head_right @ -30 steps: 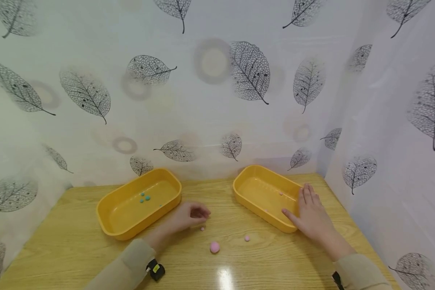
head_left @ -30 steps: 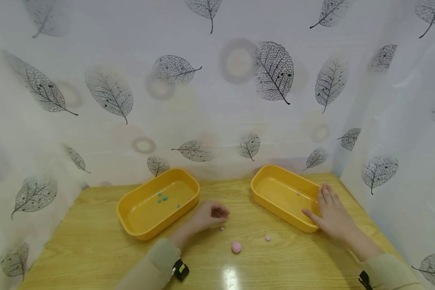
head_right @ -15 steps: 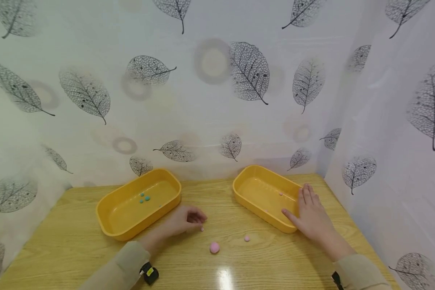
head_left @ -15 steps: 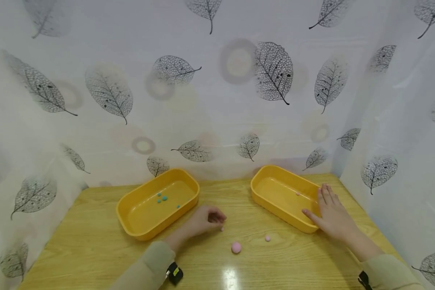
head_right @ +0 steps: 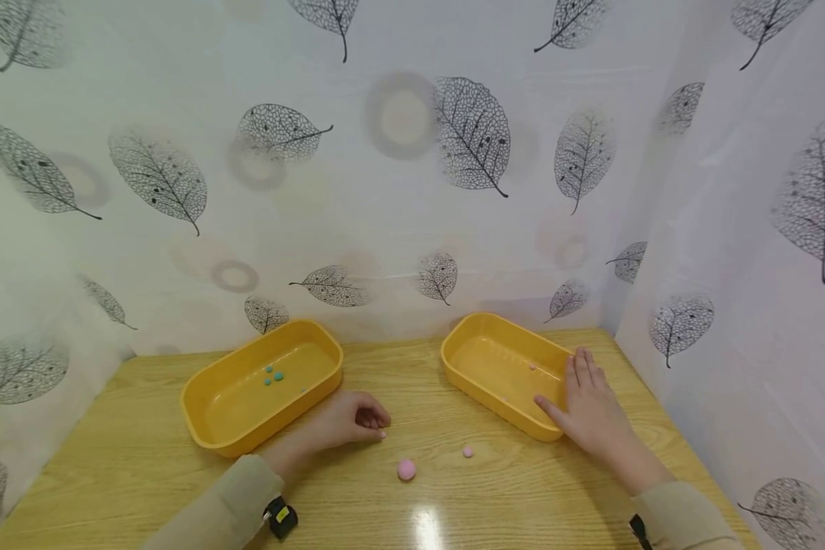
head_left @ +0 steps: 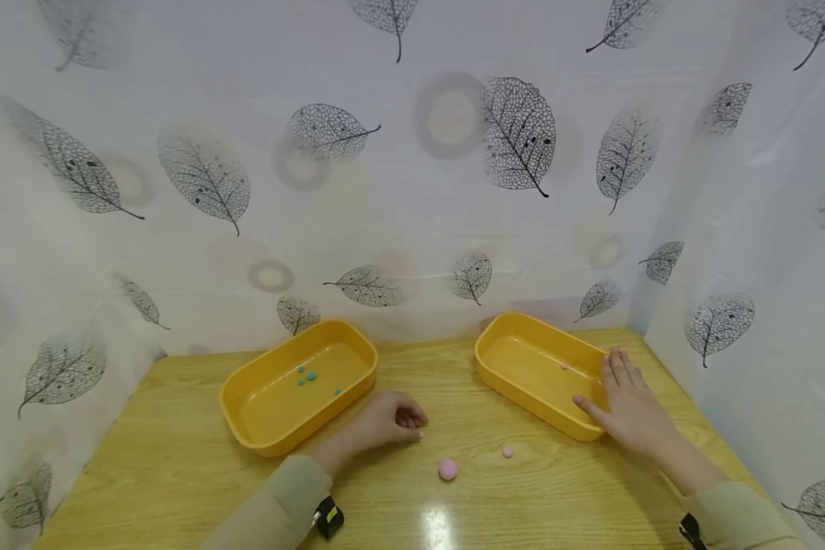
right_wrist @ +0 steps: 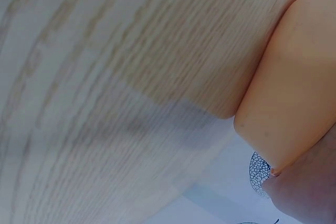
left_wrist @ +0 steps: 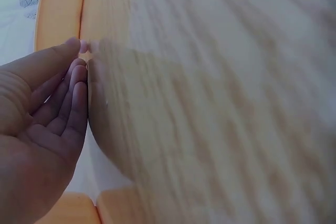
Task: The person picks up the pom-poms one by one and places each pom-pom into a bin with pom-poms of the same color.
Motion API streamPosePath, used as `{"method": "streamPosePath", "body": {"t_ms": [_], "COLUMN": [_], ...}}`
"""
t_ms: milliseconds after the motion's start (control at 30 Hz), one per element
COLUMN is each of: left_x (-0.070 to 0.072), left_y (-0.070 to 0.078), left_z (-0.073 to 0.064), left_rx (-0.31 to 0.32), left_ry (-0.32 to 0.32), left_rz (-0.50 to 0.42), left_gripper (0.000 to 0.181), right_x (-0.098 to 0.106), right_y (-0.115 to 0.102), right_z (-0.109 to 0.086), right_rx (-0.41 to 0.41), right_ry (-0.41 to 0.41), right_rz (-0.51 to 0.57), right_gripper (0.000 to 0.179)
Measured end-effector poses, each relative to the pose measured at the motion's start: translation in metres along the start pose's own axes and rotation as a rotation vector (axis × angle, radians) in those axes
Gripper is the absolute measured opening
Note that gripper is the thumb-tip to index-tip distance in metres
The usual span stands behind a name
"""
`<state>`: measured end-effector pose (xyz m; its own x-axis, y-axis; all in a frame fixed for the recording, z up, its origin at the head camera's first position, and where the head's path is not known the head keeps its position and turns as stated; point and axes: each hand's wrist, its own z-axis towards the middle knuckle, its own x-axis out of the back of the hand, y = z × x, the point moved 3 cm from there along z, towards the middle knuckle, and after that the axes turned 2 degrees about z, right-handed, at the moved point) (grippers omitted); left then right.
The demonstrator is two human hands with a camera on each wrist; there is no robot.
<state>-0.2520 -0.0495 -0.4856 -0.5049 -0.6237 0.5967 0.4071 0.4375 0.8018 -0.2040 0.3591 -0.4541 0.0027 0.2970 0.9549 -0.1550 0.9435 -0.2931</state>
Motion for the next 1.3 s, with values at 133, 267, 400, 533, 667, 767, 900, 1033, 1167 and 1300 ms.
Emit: {"method": "streamPosePath", "body": {"t_ms": [133,267,400,533,667,767,900,1033,1167,1300], "left_x": [-0.0002,-0.0014,-0.0028,-0.0032,-0.0036,-0.0040,-0.0044,-0.0050,-0.0052,-0.0051], "left_y": [0.0031,0.0038,0.0025,0.0010,0.0008,0.0009,0.0009,0.0011,0.0017,0.0027], "left_z": [0.0008,0.0016,0.0029,0.0036,0.0038,0.0038,0.0044,0.0050,0.0049,0.0044], "left_rx": [-0.025,-0.034,-0.049,-0.058,-0.071,-0.081,-0.085,-0.078,-0.065,-0.070], "left_ry": [0.001,0.004,-0.004,-0.009,-0.008,-0.006,-0.002,-0.002,0.000,0.005], "left_rz": [0.053,0.094,0.133,0.142,0.151,0.167,0.183,0.198,0.199,0.190], "left_gripper": [0.012,0.011,0.010,0.009,0.008,0.008,0.008,0.007,0.007,0.006], "right_x": [0.0016,0.0021,0.0020,0.0014,0.0003,0.0001,0.0004,0.0004,0.0004,0.0005], "right_y": [-0.0009,-0.0016,-0.0015,-0.0009,0.0003,0.0011,0.0016,0.0017,0.0013,0.0007], "right_z": [0.0000,-0.0001,-0.0002,-0.0003,-0.0005,-0.0004,0.0003,0.0008,0.0009,0.0001], "right_rx": [0.001,0.000,0.000,0.001,0.002,0.002,0.004,0.001,0.007,0.013], "right_ry": [0.003,0.000,-0.001,0.000,-0.005,-0.007,0.000,-0.002,0.006,0.015], "right_rz": [-0.005,-0.005,-0.003,0.007,0.021,0.024,0.020,0.014,0.008,0.007], "right_gripper": [0.103,0.103,0.103,0.103,0.103,0.103,0.103,0.103,0.103,0.102]}}
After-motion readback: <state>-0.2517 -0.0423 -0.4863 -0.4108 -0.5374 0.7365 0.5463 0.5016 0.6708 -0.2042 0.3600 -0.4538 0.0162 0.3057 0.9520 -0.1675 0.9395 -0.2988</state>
